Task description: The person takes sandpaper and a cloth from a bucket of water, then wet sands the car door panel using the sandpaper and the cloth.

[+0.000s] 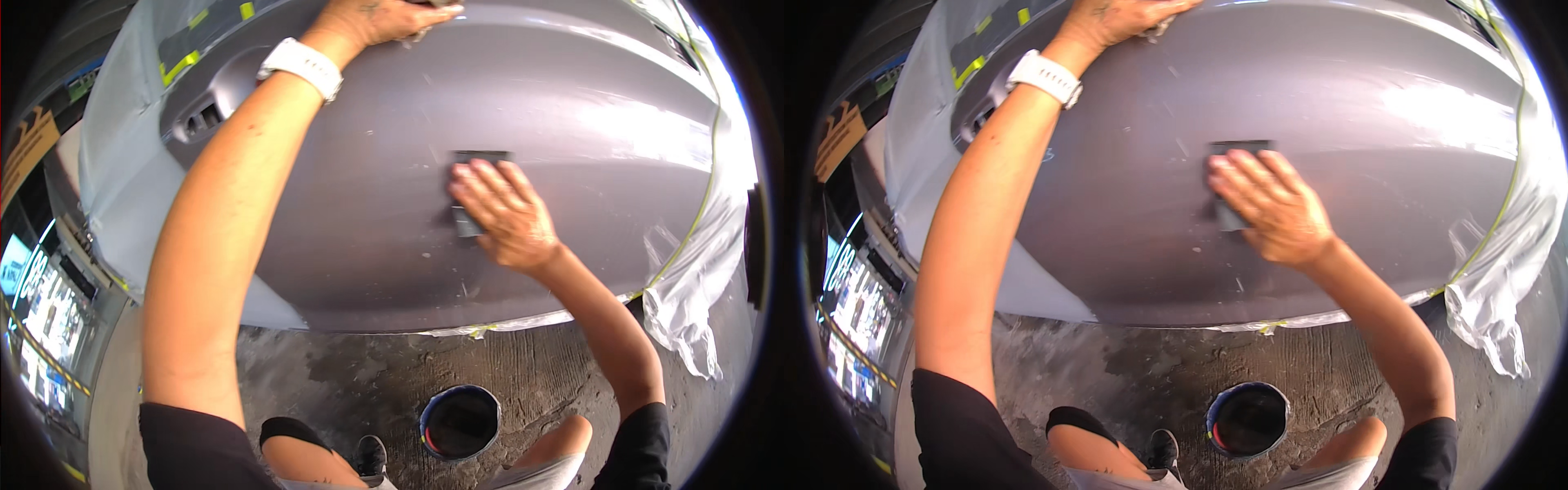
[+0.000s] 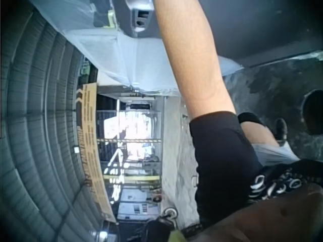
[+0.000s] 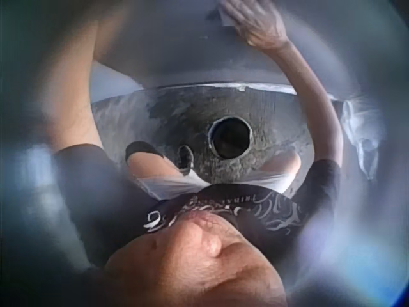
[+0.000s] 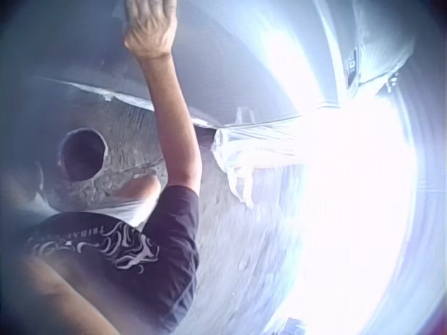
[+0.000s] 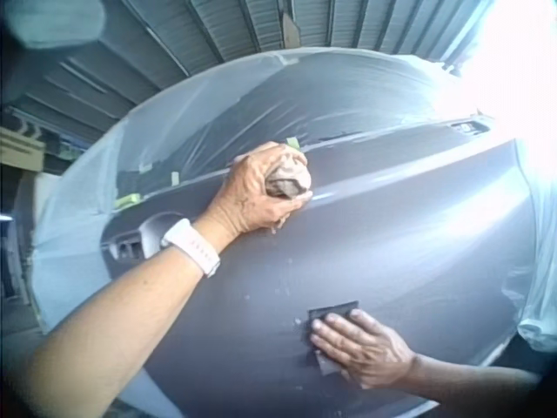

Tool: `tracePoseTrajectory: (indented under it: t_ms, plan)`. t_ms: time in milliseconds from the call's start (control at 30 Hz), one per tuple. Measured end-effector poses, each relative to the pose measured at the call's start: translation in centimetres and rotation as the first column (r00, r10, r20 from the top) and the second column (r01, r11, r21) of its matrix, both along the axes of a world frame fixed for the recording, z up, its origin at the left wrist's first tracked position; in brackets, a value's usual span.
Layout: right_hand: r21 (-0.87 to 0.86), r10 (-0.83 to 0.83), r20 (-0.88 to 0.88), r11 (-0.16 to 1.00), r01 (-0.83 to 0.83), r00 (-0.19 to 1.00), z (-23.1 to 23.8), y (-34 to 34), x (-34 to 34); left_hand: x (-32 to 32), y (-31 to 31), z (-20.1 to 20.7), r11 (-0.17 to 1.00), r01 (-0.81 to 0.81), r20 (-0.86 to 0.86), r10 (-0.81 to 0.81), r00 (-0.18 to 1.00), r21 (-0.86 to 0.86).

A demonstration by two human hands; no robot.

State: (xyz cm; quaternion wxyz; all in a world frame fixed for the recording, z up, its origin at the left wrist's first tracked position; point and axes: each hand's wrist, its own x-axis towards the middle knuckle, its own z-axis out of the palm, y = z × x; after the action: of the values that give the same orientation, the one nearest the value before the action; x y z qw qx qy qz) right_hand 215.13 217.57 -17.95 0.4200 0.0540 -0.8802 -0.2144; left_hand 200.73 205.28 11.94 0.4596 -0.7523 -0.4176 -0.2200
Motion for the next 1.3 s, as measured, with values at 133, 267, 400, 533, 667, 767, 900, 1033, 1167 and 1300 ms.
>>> tracePoseTrajectory:
  t_ms: [133, 267, 400, 533, 667, 767, 900, 1033, 1167, 1300]
  plan:
    - [0.22, 0.065, 0.1, 0.972, -0.086, 0.993, 6.4, -12.8, -9.5, -0.2, -0.2, -0.2, 0.999, 0.026, 0.005, -0.026, 1.0, 0.039]
    - [0.343, -0.052, 0.227, 0.939, -0.03, 0.972, 7.6, -19.2, -14.4, 0.2, -0.5, -0.2, 0.999, -0.025, 0.031, 0.024, 0.999, 0.034]
    - [0.411, 0.035, 0.093, 0.909, -0.07, 0.995, 3.9, -11.1, -9.8, 0.4, -0.7, -0.2, 1.0, 0.001, 0.061, 0.0, 0.998, -0.009]
    - [0.287, 0.027, -0.066, 0.958, -0.007, 0.997, -0.6, 3.2, 1.8, 0.2, -0.7, -0.3, 0.998, 0.053, -0.022, -0.053, 0.998, 0.017]
    - [0.074, -0.111, -0.011, 0.991, 0.111, 0.994, -4.0, 10.4, 9.4, -0.1, -0.4, -0.3, 0.999, 0.017, 0.067, -0.015, 0.998, -0.034]
    - [0.094, -0.044, 0.005, 0.995, 0.043, 0.999, -4.7, 7.7, 7.0, -0.1, -0.2, -0.4, 0.999, 0.045, 0.024, -0.046, 0.999, 0.002]
    - [0.015, 0.155, 0.116, 0.987, -0.158, 0.981, -2.6, -3.9, -3.5, 0.3, -0.5, -0.5, 1.0, -0.023, 0.024, 0.023, 0.999, 0.011]
    - [0.431, 0.021, 0.161, 0.898, -0.09, 0.987, -0.9, -14.4, -11.0, 1.2, -0.6, -0.8, 0.999, -0.04, 0.05, 0.041, 0.998, -0.014]
    - [0.474, -0.023, 0.137, 0.879, -0.045, 0.99, -2.1, -9.9, -7.9, 1.5, -0.4, -0.8, 0.999, -0.023, 0.095, 0.025, 0.995, -0.029]
    - [0.416, -0.163, 0.191, 0.907, 0.071, 0.968, -4.8, 6.1, 4.6, 0.7, -0.5, -0.8, 0.999, -0.04, 0.096, 0.043, 0.994, -0.036]
